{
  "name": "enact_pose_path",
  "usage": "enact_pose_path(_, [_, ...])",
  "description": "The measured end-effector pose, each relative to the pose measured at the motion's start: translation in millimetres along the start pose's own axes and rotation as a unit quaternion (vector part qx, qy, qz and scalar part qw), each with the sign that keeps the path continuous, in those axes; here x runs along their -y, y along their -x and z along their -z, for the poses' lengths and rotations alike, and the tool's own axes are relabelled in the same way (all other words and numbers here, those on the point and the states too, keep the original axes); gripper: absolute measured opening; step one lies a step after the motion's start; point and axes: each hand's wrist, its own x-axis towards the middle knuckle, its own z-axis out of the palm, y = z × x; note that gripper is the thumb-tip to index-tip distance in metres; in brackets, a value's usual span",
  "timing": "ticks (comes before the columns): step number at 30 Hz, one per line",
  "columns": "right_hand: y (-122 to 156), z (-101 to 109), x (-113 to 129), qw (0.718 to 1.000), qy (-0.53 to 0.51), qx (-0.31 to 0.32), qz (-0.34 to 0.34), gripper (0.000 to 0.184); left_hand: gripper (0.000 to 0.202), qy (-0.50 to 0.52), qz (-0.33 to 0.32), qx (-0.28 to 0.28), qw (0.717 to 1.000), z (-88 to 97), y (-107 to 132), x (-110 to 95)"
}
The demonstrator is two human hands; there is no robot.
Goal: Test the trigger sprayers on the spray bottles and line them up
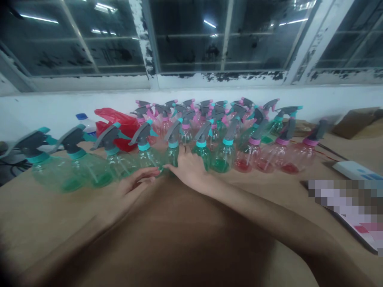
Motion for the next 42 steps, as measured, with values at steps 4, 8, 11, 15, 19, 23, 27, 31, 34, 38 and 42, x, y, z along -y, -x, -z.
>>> enact_pose_path(4, [25.3, 18.9, -14.2, 0.999, -0.003, -0.006, 0.047, 0.065, 0.021, 0.04, -0.016, 0.019, 0.999, -14.9, 0.2, 8.6])
enact_pose_path(8, [46.7, 33.5, -48.5, 0.993, -0.031, -0.068, 0.088, 0.034, 0.015, 0.059, -0.025, 0.046, 0.997, -35.1, 5.5, 11.0])
enact_pose_path(11, [47.4, 32.9, -74.2, 0.99, -0.022, -0.131, 0.039, 0.039, 0.013, 0.077, -0.028, 0.049, 0.995, -47.9, 6.9, 6.7])
enact_pose_path(15, [33.0, 26.2, -83.8, 0.993, -0.021, -0.113, -0.017, 0.055, 0.015, 0.107, -0.033, 0.05, 0.992, -60.4, 3.8, -2.8])
enact_pose_path(19, [18.4, 19.9, -71.6, 0.997, 0.024, -0.04, -0.067, 0.074, 0.014, 0.118, -0.032, 0.055, 0.991, -69.8, 3.6, -11.2])
enact_pose_path(23, [14.7, 13.7, -63.2, 0.996, 0.037, -0.022, -0.084, 0.072, 0.012, 0.111, -0.033, 0.067, 0.991, -74.7, 7.7, -18.1])
enact_pose_path(27, [24.7, 14.4, -62.6, 0.996, 0.05, -0.02, -0.075, 0.07, 0.013, 0.098, -0.038, 0.031, 0.994, -70.5, 5.0, -28.8])
enact_pose_path(31, [47.1, 24.3, -61.4, 0.997, 0.057, -0.011, -0.045, 0.065, 0.016, 0.073, -0.058, -0.03, 0.995, -61.2, -8.2, -43.1])
enact_pose_path(34, [68.3, 31.7, -59.2, 0.998, 0.058, -0.009, -0.012, 0.059, 0.031, 0.055, -0.074, -0.013, 0.996, -61.8, -18.8, -52.9])
enact_pose_path(38, [95.3, 38.0, -55.3, 0.998, 0.044, -0.017, 0.042, 0.059, 0.057, 0.049, -0.099, 0.036, 0.993, -77.2, -25.0, -65.1])
enact_pose_path(42, [117.7, 43.9, -49.4, 0.997, 0.028, -0.004, 0.069, 0.063, 0.054, 0.047, -0.105, 0.038, 0.993, -93.2, -17.9, -78.2])
